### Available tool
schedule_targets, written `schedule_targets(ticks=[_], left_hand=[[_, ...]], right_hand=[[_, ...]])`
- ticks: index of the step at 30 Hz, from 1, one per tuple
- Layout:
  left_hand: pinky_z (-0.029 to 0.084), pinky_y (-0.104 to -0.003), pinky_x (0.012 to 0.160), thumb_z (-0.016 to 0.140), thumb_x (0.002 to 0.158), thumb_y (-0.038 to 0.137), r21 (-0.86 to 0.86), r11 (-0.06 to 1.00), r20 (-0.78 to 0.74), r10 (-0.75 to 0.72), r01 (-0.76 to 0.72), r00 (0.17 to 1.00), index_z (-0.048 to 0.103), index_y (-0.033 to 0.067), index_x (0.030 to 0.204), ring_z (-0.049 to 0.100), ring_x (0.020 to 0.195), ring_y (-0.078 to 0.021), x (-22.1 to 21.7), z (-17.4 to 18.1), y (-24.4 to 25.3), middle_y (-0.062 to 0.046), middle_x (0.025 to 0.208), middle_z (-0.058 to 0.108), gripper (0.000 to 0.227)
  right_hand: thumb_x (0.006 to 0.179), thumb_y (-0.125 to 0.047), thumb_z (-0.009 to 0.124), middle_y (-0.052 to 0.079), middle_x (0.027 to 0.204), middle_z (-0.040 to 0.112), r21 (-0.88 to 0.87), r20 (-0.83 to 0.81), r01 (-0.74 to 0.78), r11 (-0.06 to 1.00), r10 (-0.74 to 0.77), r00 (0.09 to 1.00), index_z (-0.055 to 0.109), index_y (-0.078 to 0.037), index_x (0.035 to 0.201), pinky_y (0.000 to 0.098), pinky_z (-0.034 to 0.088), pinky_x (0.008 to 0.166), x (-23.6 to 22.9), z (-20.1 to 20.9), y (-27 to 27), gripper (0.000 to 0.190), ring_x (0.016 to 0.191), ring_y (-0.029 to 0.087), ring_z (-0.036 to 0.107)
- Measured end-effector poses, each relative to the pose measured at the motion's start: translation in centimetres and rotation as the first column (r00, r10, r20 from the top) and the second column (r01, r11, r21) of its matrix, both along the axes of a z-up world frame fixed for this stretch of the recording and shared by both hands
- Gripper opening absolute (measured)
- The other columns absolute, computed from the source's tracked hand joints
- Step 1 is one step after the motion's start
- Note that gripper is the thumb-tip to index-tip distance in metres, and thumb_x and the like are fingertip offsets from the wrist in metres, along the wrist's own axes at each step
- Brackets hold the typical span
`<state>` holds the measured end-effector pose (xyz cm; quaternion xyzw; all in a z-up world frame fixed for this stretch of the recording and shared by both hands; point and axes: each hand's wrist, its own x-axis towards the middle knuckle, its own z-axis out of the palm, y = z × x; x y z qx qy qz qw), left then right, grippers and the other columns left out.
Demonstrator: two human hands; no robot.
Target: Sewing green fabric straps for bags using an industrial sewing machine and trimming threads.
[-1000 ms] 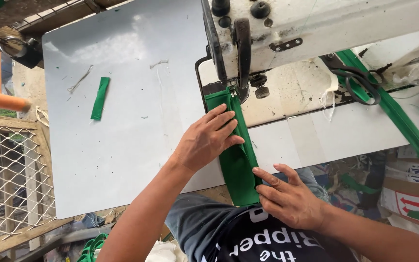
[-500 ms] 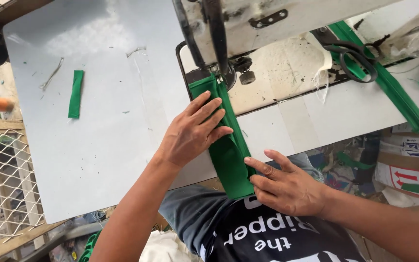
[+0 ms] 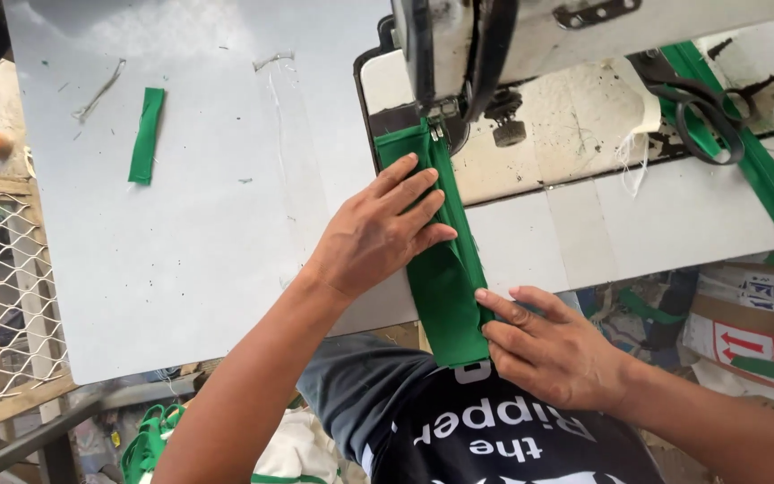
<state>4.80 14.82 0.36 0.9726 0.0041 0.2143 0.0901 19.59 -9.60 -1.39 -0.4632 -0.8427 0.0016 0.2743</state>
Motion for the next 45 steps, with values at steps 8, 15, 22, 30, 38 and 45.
schedule_targets(ticks=[8,15,22,30,38,45], left_hand=[[0.049,-0.047,0.114,0.064,0.105,0.034,-0.019,1.0,0.004,-0.021,0.021,1.0,0.069,-0.0023,0.113,0.06,0.125,-0.0376,0.7,-0.3,1.7,-0.018,0.123,0.065,0.037],[0.051,-0.042,0.109,0.071,0.098,0.04,0.059,0.993,0.07,0.093,-0.097,0.993,0.078,0.0055,0.11,0.063,0.125,-0.0363,1.7,-1.9,2.4,-0.014,0.116,0.072,0.037],[0.053,-0.041,0.104,0.071,0.099,0.026,0.112,0.994,0.04,0.016,-0.02,0.999,0.077,0.0117,0.106,0.062,0.123,-0.0313,1.4,-1.6,1.6,-0.01,0.111,0.07,0.017],[0.051,-0.045,0.109,0.069,0.101,0.022,0.03,0.999,0.049,0.017,-0.018,0.999,0.078,0.0075,0.105,0.062,0.125,-0.0366,0.5,-1.6,0.4,-0.014,0.115,0.071,0.018],[0.052,-0.047,0.108,0.07,0.099,0.021,0.044,0.999,0.045,0.005,-0.006,0.999,0.077,0.0105,0.107,0.063,0.124,-0.0389,0.2,-1.3,0.4,-0.013,0.116,0.07,0.015],[0.051,-0.046,0.112,0.061,0.104,0.017,0.04,0.997,0.093,-0.077,0.073,0.993,0.074,0.0046,0.108,0.067,0.115,-0.0374,2.1,-1.8,3.6,-0.016,0.11,0.072,0.019]], right_hand=[[0.103,-0.002,0.054,0.012,0.102,0.065,-0.035,-0.043,0.047,0.998,-0.049,0.998,0.057,-0.007,0.093,0.0517,0.039,0.109,0.4,-0.4,1.3,0.011,0.126,0.038,0.065],[0.104,-0.01,0.055,0.01,0.102,0.069,0.068,-0.135,0.143,0.987,-0.133,0.982,0.066,-0.004,0.094,0.0582,0.041,0.107,0.2,-2.5,2.1,0.016,0.123,0.037,0.067],[0.101,-0.009,0.057,0.012,0.099,0.066,0.06,-0.074,0.115,0.992,-0.111,0.991,0.065,-0.004,0.095,0.0628,0.037,0.109,0.3,-2.4,1.8,0.011,0.126,0.039,0.065],[0.099,-0.008,0.057,0.012,0.102,0.067,0.034,-0.078,0.11,0.993,-0.107,0.991,0.065,-0.002,0.097,0.0622,0.039,0.107,0.4,-2.4,1.3,0.01,0.126,0.041,0.064],[0.096,-0.004,0.061,0.014,0.098,0.068,-0.003,-0.124,0.107,0.994,-0.107,0.986,0.066,-0.002,0.098,0.0639,0.04,0.107,0.1,-2.6,1.6,0.006,0.121,0.042,0.067],[0.1,-0.006,0.059,0.009,0.094,0.066,-0.055,-0.137,0.222,0.973,-0.228,0.964,0.064,-0.004,0.091,0.0551,0.041,0.11,0.5,-1.4,5.2,0.011,0.118,0.034,0.069]])
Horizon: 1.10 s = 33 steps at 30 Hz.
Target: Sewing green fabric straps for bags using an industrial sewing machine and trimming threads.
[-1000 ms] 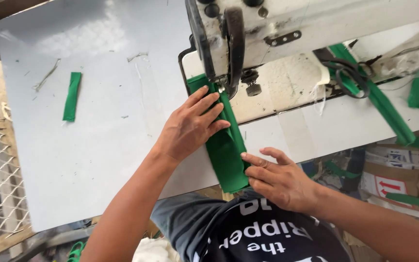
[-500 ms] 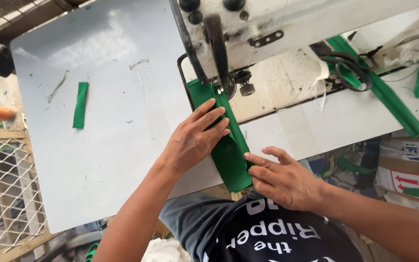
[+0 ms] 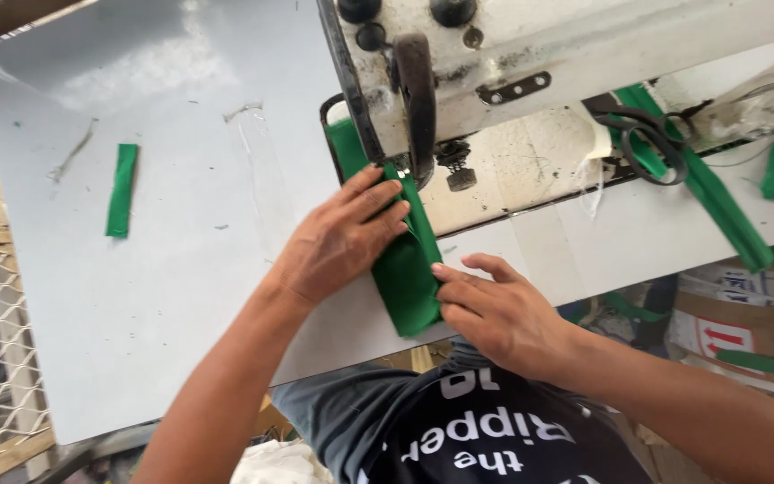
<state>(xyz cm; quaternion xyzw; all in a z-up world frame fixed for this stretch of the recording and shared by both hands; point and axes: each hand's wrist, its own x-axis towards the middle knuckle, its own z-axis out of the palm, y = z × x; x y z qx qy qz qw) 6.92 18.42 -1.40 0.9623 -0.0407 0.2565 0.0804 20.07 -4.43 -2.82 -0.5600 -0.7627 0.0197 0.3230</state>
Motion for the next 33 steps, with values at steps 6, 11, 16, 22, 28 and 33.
schedule_targets(ticks=[6,11,16,22,28,33], left_hand=[[0.051,-0.048,0.111,0.065,0.102,0.018,0.065,0.996,-0.07,0.067,-0.062,0.995,0.077,0.0104,0.112,0.062,0.123,-0.0379,-0.1,-0.7,0.5,-0.012,0.115,0.07,0.018],[0.047,-0.053,0.112,0.062,0.099,0.017,0.036,0.997,-0.196,0.068,-0.062,0.978,0.076,0.0148,0.117,0.056,0.131,-0.0387,-1.4,0.8,-1.4,-0.009,0.121,0.069,0.023],[0.045,-0.056,0.113,0.062,0.097,0.013,-0.001,0.997,-0.248,0.074,-0.077,0.966,0.076,0.0143,0.118,0.056,0.131,-0.0399,-2.3,0.2,-1.9,-0.01,0.126,0.069,0.026],[0.037,-0.058,0.117,0.062,0.096,0.009,-0.039,0.995,-0.229,0.08,-0.091,0.97,0.075,0.0197,0.121,0.052,0.136,-0.0408,-2.6,-0.3,-2.7,-0.006,0.129,0.068,0.03],[0.034,-0.055,0.12,0.06,0.098,0.009,-0.003,0.992,-0.194,0.123,-0.126,0.973,0.072,0.0208,0.125,0.049,0.14,-0.0388,-3.0,-0.5,-3.0,-0.003,0.134,0.065,0.033],[0.032,-0.055,0.121,0.057,0.096,0.008,-0.007,0.989,-0.271,0.142,-0.149,0.952,0.07,0.0227,0.131,0.045,0.143,-0.0421,-3.0,-1.0,-2.6,-0.003,0.143,0.062,0.04]], right_hand=[[0.099,-0.008,0.06,0.009,0.094,0.069,0.046,0.04,-0.003,0.999,0.001,0.999,0.067,-0.005,0.091,0.0549,0.039,0.112,0.0,0.1,0.5,0.011,0.116,0.032,0.07],[0.099,-0.009,0.06,0.01,0.097,0.068,0.056,0.094,-0.018,0.998,0.013,0.995,0.066,-0.006,0.095,0.0553,0.037,0.112,0.2,0.5,0.3,0.007,0.118,0.031,0.069],[0.099,-0.009,0.06,0.009,0.099,0.068,0.047,0.099,-0.009,0.999,0.004,0.995,0.065,-0.006,0.096,0.0535,0.038,0.111,-0.1,-0.1,-0.1,0.006,0.119,0.03,0.068],[0.097,-0.008,0.062,0.01,0.097,0.068,0.04,0.079,-0.004,0.999,0.0,0.997,0.066,-0.006,0.096,0.0518,0.039,0.111,-0.1,0.2,-0.2,0.004,0.115,0.03,0.07],[0.1,-0.01,0.06,0.01,0.098,0.066,0.013,0.076,-0.001,1.0,0.0,0.997,0.064,-0.007,0.097,0.0512,0.039,0.111,-0.2,0.1,-0.4,0.007,0.119,0.031,0.068],[0.096,-0.009,0.067,0.01,0.094,0.068,-0.024,0.024,0.049,0.999,-0.048,0.999,0.067,-0.007,0.092,0.0502,0.038,0.113,-0.2,0.6,0.2,0.004,0.114,0.028,0.071]])
